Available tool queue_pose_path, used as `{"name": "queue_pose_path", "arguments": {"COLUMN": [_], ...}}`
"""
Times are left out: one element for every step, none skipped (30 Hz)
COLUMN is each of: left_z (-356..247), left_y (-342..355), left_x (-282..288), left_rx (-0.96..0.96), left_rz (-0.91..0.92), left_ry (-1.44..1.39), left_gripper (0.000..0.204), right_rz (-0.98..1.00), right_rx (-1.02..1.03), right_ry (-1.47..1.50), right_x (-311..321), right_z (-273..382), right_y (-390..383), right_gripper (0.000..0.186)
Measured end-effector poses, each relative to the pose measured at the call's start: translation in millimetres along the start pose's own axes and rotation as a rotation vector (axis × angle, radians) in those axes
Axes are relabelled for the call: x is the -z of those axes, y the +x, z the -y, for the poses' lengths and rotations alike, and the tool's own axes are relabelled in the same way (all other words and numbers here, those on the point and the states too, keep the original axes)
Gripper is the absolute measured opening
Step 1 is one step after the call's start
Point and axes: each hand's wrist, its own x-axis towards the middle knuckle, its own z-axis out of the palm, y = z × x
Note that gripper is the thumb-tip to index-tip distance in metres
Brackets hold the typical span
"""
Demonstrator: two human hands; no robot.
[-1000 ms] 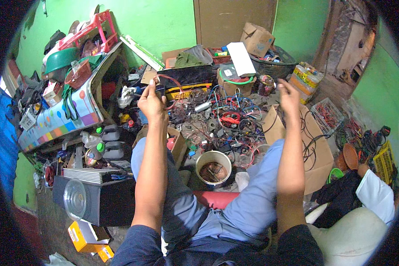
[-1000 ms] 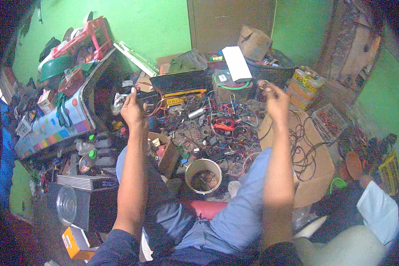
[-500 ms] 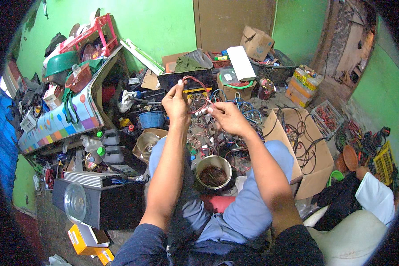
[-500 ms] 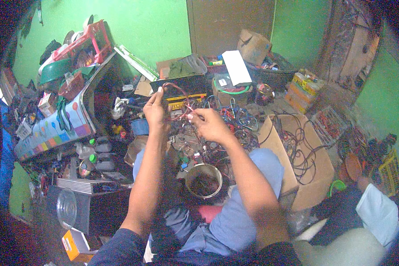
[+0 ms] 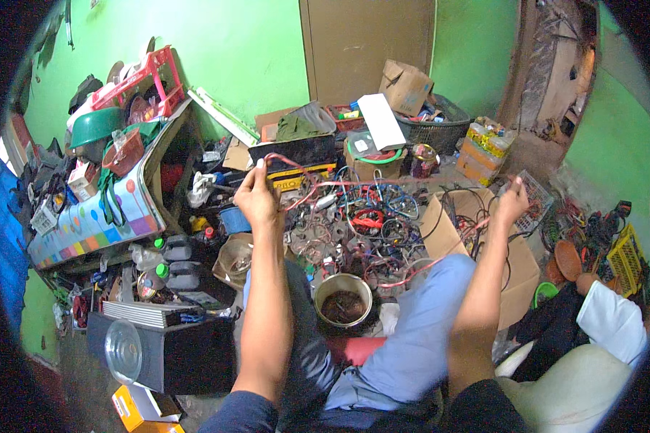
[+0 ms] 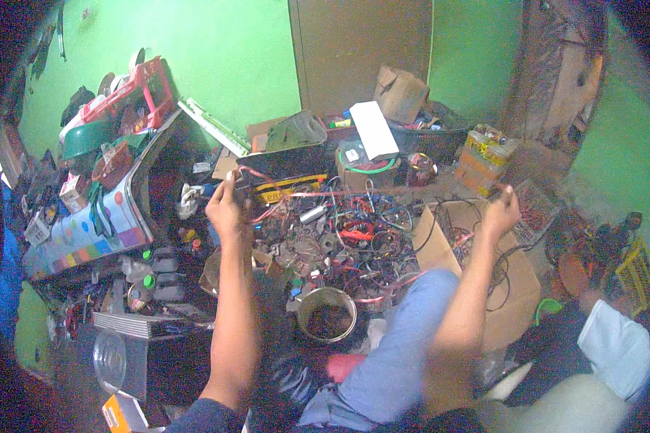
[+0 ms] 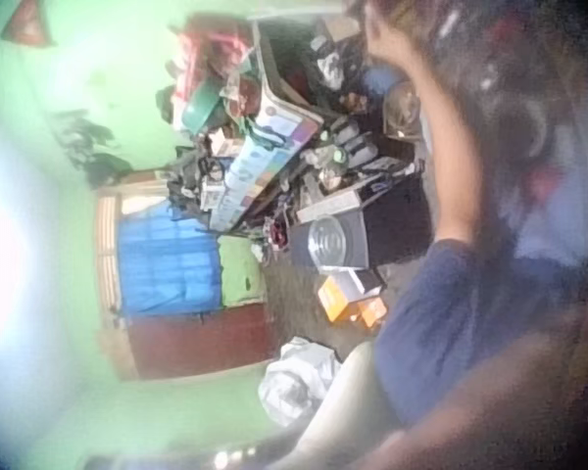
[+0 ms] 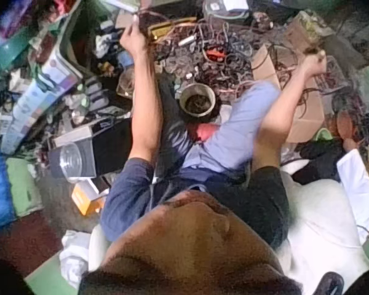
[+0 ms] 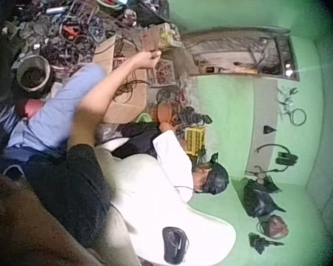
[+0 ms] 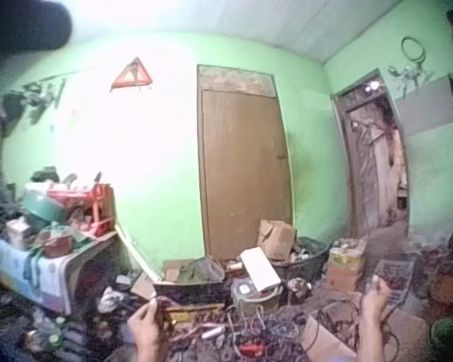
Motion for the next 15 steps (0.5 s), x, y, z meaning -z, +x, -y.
{"name": "queue_pose_path", "arguments": {"left_z": [-3,-6,-8,-13,-19,-21,-18,-11,-18,-22,-19,-23,-23,-21,-15], "left_y": [-1,-2,-2,-9,-19,-25,-28,-28,-33,-41,-40,-43,-46,-49,-49], "left_x": [5,10,11,6,0,-5,-5,-4,-5,-11,-10,-11,-10,-12,-12], "left_rx": [0.008,0.016,0.013,0.016,0.018,0.019,-0.013,-0.085,-0.083,-0.072,-0.099,-0.127,-0.123,-0.115,-0.106], "left_rz": [0.026,0.051,0.047,0.045,0.038,0.031,0.048,0.06,0.074,0.105,0.125,0.132,0.14,0.154,0.171], "left_ry": [-0.012,-0.023,-0.015,0.02,0.055,0.091,0.153,0.175,0.198,0.21,0.226,0.258,0.25,0.239,0.196], "left_gripper": [0.018,0.018,0.018,0.018,0.018,0.018,0.019,0.019,0.02,0.02,0.02,0.02,0.02,0.02,0.021], "right_rz": [0.034,0.069,0.21,0.347,0.489,0.533,0.57,0.755,0.911,1.008,1.108,1.163,1.195,1.202,1.236], "right_rx": [-0.008,-0.016,-0.098,-0.181,-0.263,-0.063,0.142,0.121,0.158,0.145,0.196,0.224,0.313,0.357,0.392], "right_ry": [-0.02,-0.039,-0.029,-0.026,-0.023,-0.135,-0.242,-0.286,-0.278,-0.132,0.059,0.079,0.105,0.126,0.127], "right_x": [6,9,10,13,13,12,9,8,9,3,-5,-7,-9,-11,-16], "right_z": [0,0,1,5,10,14,25,51,93,99,102,126,140,148,151], "right_y": [0,0,2,0,-5,-16,-32,-48,-69,-84,-102,-123,-141,-157,-171], "right_gripper": [0.03,0.03,0.03,0.03,0.031,0.034,0.039,0.046,0.043,0.039,0.037,0.039,0.039,0.04,0.041]}}
